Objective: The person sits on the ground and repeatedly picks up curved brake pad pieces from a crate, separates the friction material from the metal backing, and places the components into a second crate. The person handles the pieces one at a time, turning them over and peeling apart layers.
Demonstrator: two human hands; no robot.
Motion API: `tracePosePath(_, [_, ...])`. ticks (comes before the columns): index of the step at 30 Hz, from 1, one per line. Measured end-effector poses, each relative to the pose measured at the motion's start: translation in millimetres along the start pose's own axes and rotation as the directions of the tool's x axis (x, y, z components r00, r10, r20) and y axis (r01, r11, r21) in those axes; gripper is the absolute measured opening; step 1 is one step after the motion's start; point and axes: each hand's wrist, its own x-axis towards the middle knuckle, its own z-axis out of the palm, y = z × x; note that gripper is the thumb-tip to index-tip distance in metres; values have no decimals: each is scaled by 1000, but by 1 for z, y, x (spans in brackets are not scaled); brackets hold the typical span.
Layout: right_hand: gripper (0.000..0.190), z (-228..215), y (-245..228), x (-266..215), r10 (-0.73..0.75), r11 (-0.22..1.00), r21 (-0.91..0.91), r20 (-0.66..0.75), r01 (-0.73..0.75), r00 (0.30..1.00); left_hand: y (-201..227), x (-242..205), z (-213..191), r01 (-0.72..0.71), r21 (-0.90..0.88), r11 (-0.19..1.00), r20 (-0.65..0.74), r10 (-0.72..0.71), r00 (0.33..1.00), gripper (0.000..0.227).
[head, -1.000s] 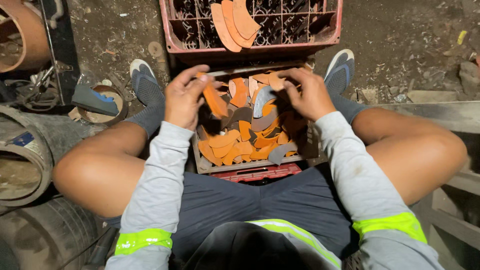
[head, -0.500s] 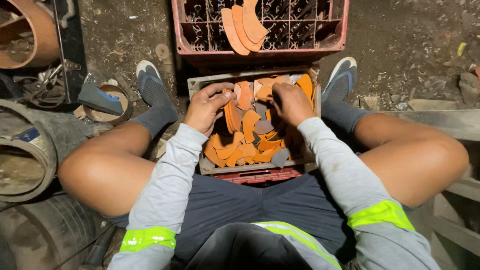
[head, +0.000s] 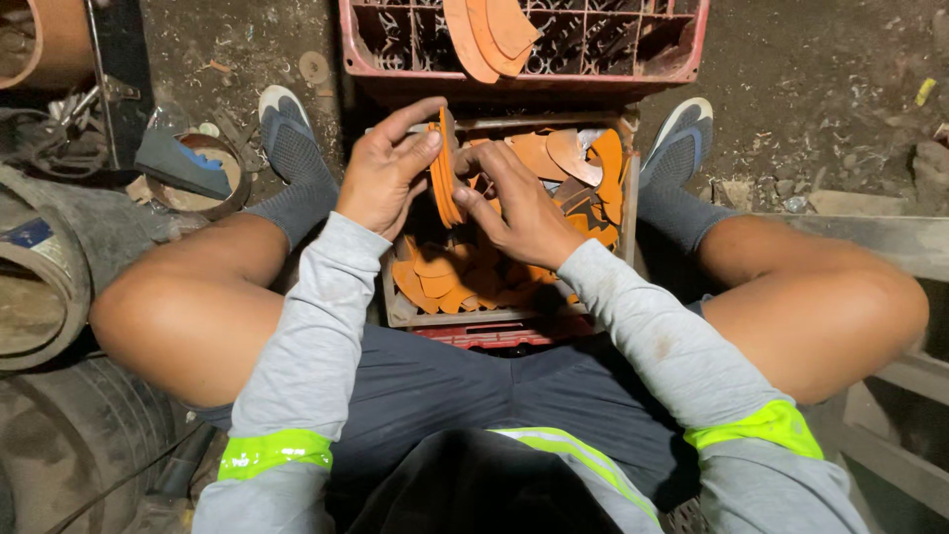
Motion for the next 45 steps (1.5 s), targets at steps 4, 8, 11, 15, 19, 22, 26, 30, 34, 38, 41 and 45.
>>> tracePosePath(4, [24,0,17,4,177,984,-26,26,-177,984,32,-9,-15,-135,168,977,-80,150,986,42])
tracePosePath(8, [22,23,60,-2,123,956,-278,85,-95,989,78,-36,-51,-355,148,923,-158,376,913,31])
tracePosePath(11, [36,81,90,2,40,928,-372,42,-21,998,86,-45,-57,-445,115,888,-192,459,867,26])
tracePosePath(15, [33,151,124,42,76,876,-477,-4,-68,997,79,-43,-52,-403,13,915,-205,396,895,28])
tracePosePath(19, [19,159,126,60,174,940,-283,-87,-192,981,76,-41,-54,-386,168,907,-187,414,891,25])
tracePosePath(22, [20,107,107,46,198,980,13,-62,-197,978,71,-38,-57,-368,376,850,-122,440,890,23])
tracePosePath(26, [22,32,61,18,273,918,271,94,-288,958,38,-29,-39,-245,405,881,-12,273,962,23])
tracePosePath(30, [29,-4,20,-12,504,716,548,26,-434,863,-4,-18,-1,-132,243,961,131,102,986,30])
tracePosePath(34, [18,-8,1,-35,300,951,163,-301,-261,905,-24,-17,32,-33,128,991,165,12,986,31])
tracePosePath(38, [25,-5,-10,-49,335,942,52,-233,-332,913,-29,-21,46,170,215,962,-43,-165,985,33])
tracePosePath(41, [41,-9,-18,-55,362,908,255,-79,-332,929,-23,-18,48,170,103,980,-41,-167,985,33])
tracePosePath(45, [40,-14,-6,-54,376,771,542,36,-334,926,-17,-18,46,189,140,972,-80,-179,981,36])
